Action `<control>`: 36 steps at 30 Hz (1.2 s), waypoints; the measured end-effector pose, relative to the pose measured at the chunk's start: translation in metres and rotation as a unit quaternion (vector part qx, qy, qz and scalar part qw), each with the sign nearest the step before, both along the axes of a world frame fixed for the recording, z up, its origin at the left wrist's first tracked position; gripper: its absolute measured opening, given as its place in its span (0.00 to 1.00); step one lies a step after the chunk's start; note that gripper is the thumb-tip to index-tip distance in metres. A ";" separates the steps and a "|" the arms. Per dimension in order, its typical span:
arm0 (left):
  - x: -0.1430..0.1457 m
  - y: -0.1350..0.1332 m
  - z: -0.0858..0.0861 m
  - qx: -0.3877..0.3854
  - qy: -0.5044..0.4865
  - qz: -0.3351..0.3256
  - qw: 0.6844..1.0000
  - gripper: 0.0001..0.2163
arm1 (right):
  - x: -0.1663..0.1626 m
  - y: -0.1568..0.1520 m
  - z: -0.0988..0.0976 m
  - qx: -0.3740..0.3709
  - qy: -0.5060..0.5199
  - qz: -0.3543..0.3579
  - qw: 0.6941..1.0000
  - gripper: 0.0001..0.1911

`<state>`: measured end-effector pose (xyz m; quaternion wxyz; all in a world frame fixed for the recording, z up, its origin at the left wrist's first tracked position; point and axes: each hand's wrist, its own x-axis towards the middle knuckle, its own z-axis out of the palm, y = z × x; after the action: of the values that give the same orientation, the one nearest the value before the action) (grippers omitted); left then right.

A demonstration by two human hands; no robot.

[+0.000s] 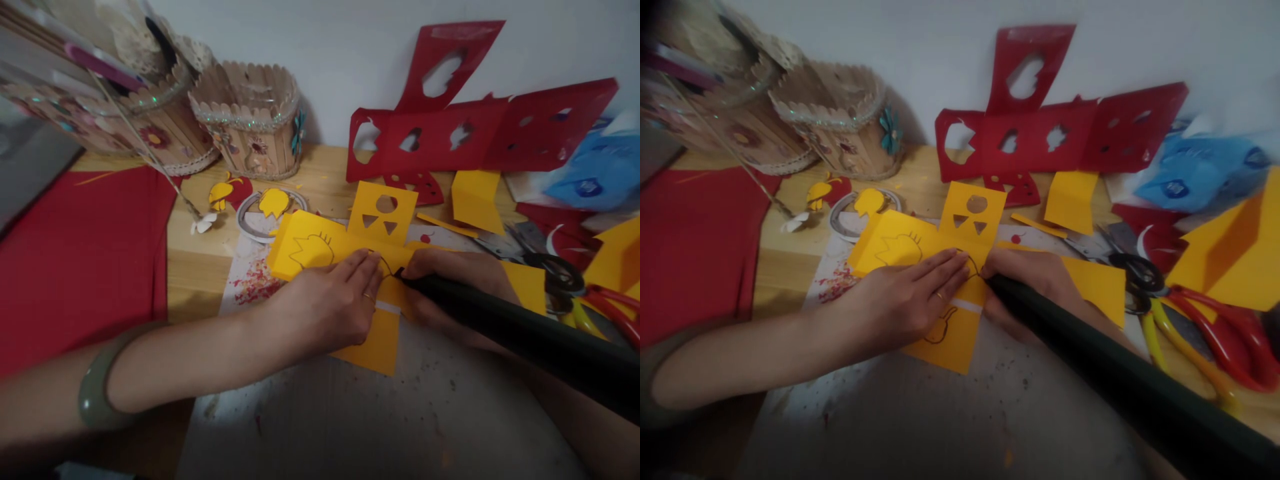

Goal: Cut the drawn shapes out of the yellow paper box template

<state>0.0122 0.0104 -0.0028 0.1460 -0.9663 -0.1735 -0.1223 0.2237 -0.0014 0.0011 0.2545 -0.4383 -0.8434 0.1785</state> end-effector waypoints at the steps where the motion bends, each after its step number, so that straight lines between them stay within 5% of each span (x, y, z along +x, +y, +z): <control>1: 0.000 0.000 0.000 0.000 0.000 0.001 1.000 0.16 | 0.000 0.000 0.000 0.001 -0.001 0.002 1.000 0.08; 8: -0.001 0.000 0.002 0.001 0.014 0.003 1.000 0.15 | 0.004 0.000 0.001 0.000 0.030 0.016 0.999 0.07; 14: -0.001 -0.001 0.002 -0.032 0.005 0.009 0.999 0.16 | 0.005 -0.004 -0.001 0.007 0.165 -0.224 0.961 0.07; 17: -0.002 0.002 -0.001 -0.070 0.005 0.003 0.998 0.17 | 0.010 -0.002 0.002 0.030 0.188 -0.274 0.943 0.08; 20: -0.005 0.013 -0.004 -0.153 0.011 -0.030 0.988 0.17 | 0.024 0.000 0.018 0.034 0.163 -0.296 0.940 0.07; 24: -0.011 0.033 0.001 -0.247 -0.017 -0.069 0.966 0.17 | 0.043 -0.006 0.052 -0.070 0.018 -0.401 0.913 0.16; 28: -0.019 0.038 0.016 -0.240 -0.064 0.051 0.967 0.15 | 0.053 -0.012 0.069 -0.238 -0.187 -0.464 0.833 0.27; 32: -0.029 0.024 0.031 -0.243 -0.111 0.237 0.934 0.12 | 0.056 -0.015 0.062 -0.229 -0.277 -0.470 0.806 0.32; 36: -0.033 0.001 0.037 -0.304 -0.099 0.297 0.900 0.15 | 0.049 -0.021 0.057 -0.194 -0.307 -0.469 0.805 0.32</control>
<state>-0.0207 0.0111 0.0346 -0.1432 -0.8500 -0.4950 -0.1095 0.2727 -0.0229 0.0578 -0.0553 -0.8526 -0.5169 0.0537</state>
